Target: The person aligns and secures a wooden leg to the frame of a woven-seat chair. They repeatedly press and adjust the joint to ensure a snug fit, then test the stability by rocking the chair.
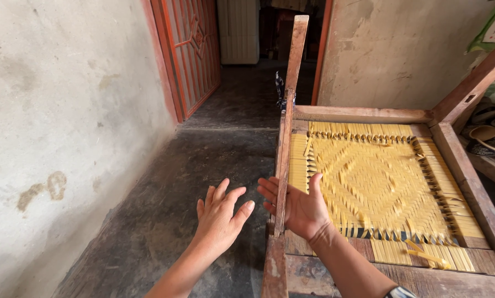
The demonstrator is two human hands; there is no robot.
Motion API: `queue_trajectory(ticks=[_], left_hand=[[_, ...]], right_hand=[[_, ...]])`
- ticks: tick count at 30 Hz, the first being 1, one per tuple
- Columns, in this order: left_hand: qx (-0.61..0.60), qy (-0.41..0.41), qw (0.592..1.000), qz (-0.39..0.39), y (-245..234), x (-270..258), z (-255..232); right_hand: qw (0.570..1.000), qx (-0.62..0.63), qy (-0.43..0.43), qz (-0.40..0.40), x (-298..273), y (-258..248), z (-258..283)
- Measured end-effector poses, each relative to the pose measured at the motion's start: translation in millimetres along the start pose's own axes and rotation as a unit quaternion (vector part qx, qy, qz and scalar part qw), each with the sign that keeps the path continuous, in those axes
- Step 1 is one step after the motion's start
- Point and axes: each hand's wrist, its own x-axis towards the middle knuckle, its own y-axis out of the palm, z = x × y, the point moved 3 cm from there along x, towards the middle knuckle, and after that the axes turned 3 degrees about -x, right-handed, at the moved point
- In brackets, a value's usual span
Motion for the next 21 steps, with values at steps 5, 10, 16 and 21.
queue_trajectory(ticks=[5, 10, 16, 21], left_hand=[[0.001, -0.005, 1.0, 0.002, 1.8, 0.0, 1.9], [0.001, -0.004, 1.0, 0.004, -0.3, 0.6, 3.6], [0.004, -0.011, 1.0, 0.006, 3.7, 0.3, 7.1], [0.005, -0.009, 1.0, 0.01, 3.1, 3.2, 5.4]], right_hand=[[1.0, 0.002, -0.003, 0.028, -1.7, -1.6, -1.1], [1.0, 0.0, 0.007, 0.004, -2.9, 5.0, 0.8], [1.0, 0.005, 0.005, 0.012, -8.5, 1.8, -0.2], [1.0, 0.018, 0.019, 0.002, -4.5, -1.8, -3.5]])
